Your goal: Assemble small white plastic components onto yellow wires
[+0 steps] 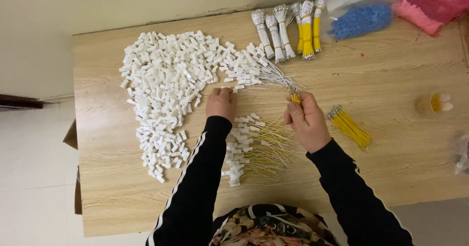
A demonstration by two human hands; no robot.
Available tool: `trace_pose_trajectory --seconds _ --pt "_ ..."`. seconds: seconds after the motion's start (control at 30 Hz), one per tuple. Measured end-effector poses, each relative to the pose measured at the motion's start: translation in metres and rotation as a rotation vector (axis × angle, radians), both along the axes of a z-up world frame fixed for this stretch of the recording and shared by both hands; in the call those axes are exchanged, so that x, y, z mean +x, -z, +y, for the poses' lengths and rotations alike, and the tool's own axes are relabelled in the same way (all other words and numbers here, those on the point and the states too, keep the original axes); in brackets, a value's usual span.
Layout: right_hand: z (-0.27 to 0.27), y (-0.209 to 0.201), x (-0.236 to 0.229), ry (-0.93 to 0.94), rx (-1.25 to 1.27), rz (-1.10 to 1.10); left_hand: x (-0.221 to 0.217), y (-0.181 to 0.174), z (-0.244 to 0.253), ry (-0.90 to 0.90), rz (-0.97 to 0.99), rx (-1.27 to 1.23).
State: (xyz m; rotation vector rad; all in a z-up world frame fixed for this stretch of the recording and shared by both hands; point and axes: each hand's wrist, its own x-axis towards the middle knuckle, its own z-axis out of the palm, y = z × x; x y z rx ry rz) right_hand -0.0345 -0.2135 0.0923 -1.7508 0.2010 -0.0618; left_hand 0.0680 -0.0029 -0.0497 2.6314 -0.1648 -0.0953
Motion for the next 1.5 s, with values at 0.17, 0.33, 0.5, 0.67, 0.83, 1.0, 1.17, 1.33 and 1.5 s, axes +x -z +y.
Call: trace_pose_trajectory --seconds 0.17,0.33,0.5,0.67,0.83,1.0,1.17,1.33,1.5 --pt "-0.001 -0.002 -0.005 -0.063 0.050 0.063 0.007 -0.010 0.000 0.048 0.034 0.014" --pt "0.004 0.013 -0.008 -0.046 0.121 0.087 0.008 -0.003 0.000 0.052 0.012 0.045" --pt "0.005 0.015 -0.011 -0.035 0.174 0.104 -0.001 0.013 0.005 0.089 -0.114 0.090" --pt "0.016 0.008 -0.015 -0.022 0.259 0.166 -0.007 0.040 0.023 0.127 -0.122 0.189" --pt "0.022 0.004 -0.018 -0.029 0.296 0.179 -0.014 0.040 0.034 0.155 -0.004 0.112" --pt "0.019 0.005 -0.018 -0.095 0.196 0.128 -0.059 -0.070 0.018 0.023 0.029 -0.464" --pt "0.030 -0.017 -0.024 -0.146 0.133 0.137 -0.093 -0.110 0.000 -0.185 0.389 -1.074" --pt "0.038 -0.040 -0.026 -0.184 -0.026 0.140 -0.105 -0.099 -0.007 -0.226 0.479 -1.301" --pt "0.039 -0.050 -0.026 -0.212 -0.015 0.137 -0.108 -0.108 -0.009 -0.169 0.490 -1.321"
